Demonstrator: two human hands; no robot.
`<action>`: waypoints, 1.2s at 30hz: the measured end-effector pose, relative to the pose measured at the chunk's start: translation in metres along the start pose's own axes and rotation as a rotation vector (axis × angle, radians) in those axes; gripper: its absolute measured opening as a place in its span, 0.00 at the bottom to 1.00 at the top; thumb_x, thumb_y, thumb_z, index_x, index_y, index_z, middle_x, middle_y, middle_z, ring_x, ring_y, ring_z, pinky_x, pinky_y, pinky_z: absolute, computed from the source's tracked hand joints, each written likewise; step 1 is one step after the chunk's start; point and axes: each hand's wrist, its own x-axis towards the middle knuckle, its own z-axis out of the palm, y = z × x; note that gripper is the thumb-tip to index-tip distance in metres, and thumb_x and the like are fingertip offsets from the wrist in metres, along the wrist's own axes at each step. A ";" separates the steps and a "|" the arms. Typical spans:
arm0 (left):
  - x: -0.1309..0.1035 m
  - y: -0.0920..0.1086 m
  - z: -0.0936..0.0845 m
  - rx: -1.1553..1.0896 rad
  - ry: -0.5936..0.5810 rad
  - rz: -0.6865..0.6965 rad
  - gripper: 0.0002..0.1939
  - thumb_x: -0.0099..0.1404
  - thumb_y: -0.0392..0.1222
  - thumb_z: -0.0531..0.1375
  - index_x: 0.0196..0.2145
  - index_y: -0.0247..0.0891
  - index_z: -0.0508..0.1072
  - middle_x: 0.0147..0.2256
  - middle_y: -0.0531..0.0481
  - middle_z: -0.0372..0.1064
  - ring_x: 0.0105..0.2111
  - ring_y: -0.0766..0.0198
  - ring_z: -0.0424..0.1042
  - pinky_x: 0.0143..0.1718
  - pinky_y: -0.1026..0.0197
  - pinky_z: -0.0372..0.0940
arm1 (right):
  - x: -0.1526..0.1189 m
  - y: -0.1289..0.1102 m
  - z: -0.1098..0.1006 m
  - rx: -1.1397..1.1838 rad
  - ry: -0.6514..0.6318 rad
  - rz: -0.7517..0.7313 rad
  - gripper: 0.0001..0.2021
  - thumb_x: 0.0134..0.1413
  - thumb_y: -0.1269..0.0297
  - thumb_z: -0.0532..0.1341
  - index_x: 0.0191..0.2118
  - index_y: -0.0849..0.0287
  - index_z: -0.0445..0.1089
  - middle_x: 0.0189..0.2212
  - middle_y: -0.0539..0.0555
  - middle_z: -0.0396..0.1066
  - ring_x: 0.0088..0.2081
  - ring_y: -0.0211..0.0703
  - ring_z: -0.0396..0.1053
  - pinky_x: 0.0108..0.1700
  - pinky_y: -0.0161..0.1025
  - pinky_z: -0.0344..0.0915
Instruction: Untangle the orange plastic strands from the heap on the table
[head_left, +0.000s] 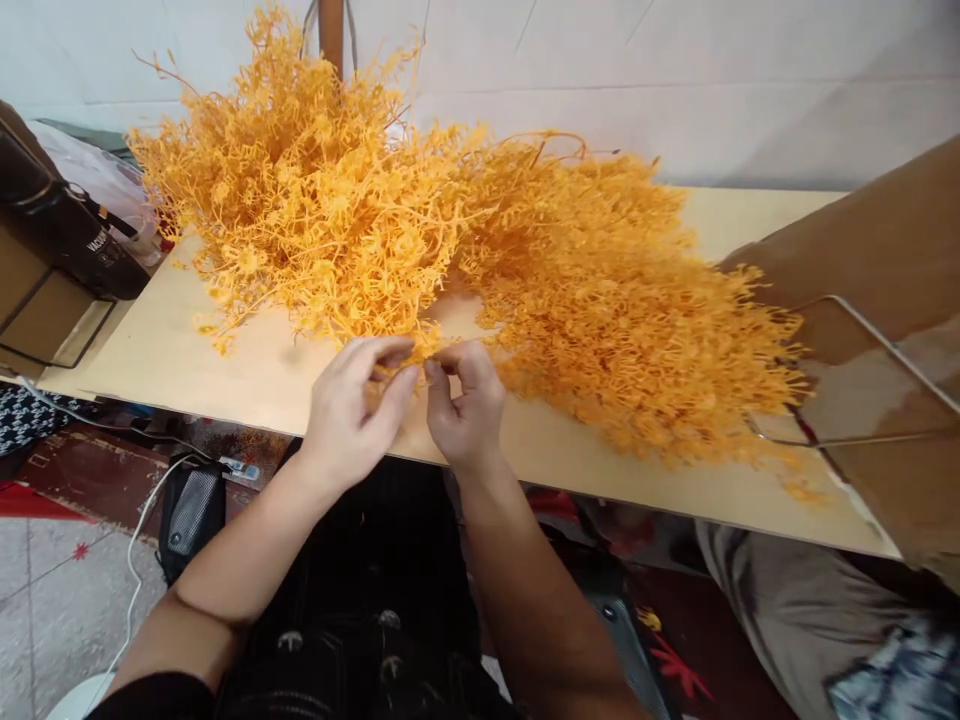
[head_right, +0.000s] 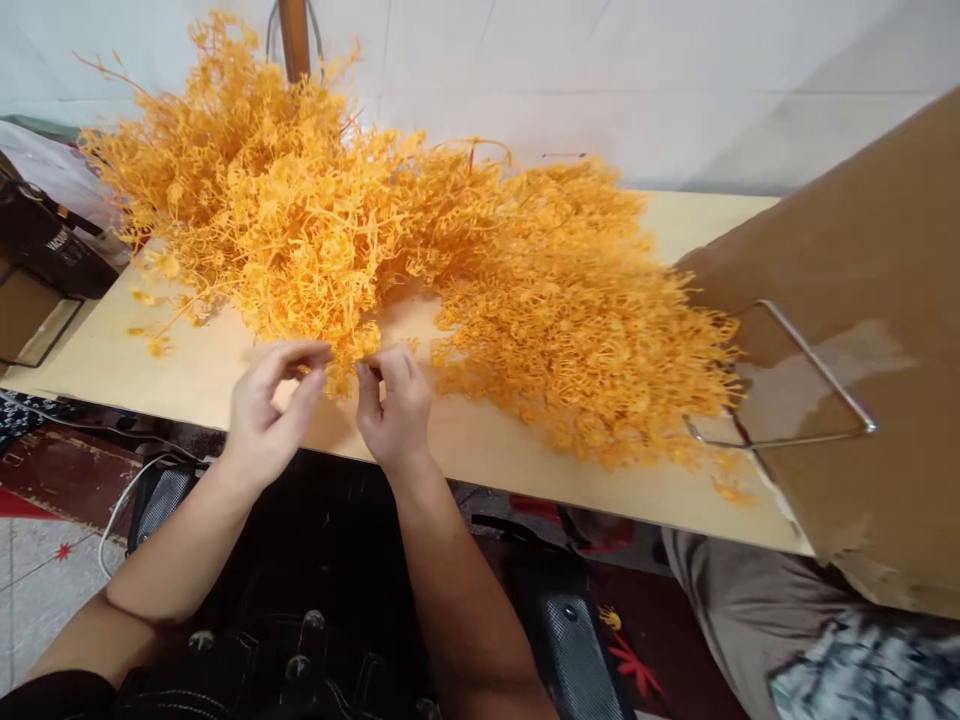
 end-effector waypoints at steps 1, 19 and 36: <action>0.009 -0.003 0.007 -0.059 -0.011 -0.063 0.09 0.58 0.42 0.60 0.37 0.38 0.73 0.37 0.48 0.70 0.37 0.65 0.67 0.40 0.64 0.60 | -0.001 -0.004 0.000 -0.002 0.002 -0.030 0.06 0.57 0.67 0.52 0.28 0.56 0.57 0.24 0.50 0.60 0.29 0.38 0.60 0.32 0.39 0.59; 0.057 -0.046 0.046 -0.372 -0.135 -0.595 0.15 0.59 0.32 0.56 0.16 0.35 0.60 0.16 0.55 0.65 0.16 0.74 0.60 0.23 0.67 0.52 | -0.016 -0.003 0.000 -0.182 -0.107 -0.075 0.08 0.56 0.69 0.50 0.26 0.55 0.53 0.24 0.53 0.61 0.30 0.43 0.61 0.32 0.40 0.59; 0.045 -0.066 0.058 -0.572 -0.141 -0.572 0.10 0.60 0.33 0.56 0.22 0.34 0.61 0.19 0.58 0.60 0.20 0.77 0.59 0.28 0.69 0.55 | -0.003 0.015 -0.007 -0.151 -0.246 0.316 0.17 0.52 0.48 0.56 0.26 0.57 0.58 0.20 0.49 0.61 0.21 0.36 0.57 0.24 0.36 0.53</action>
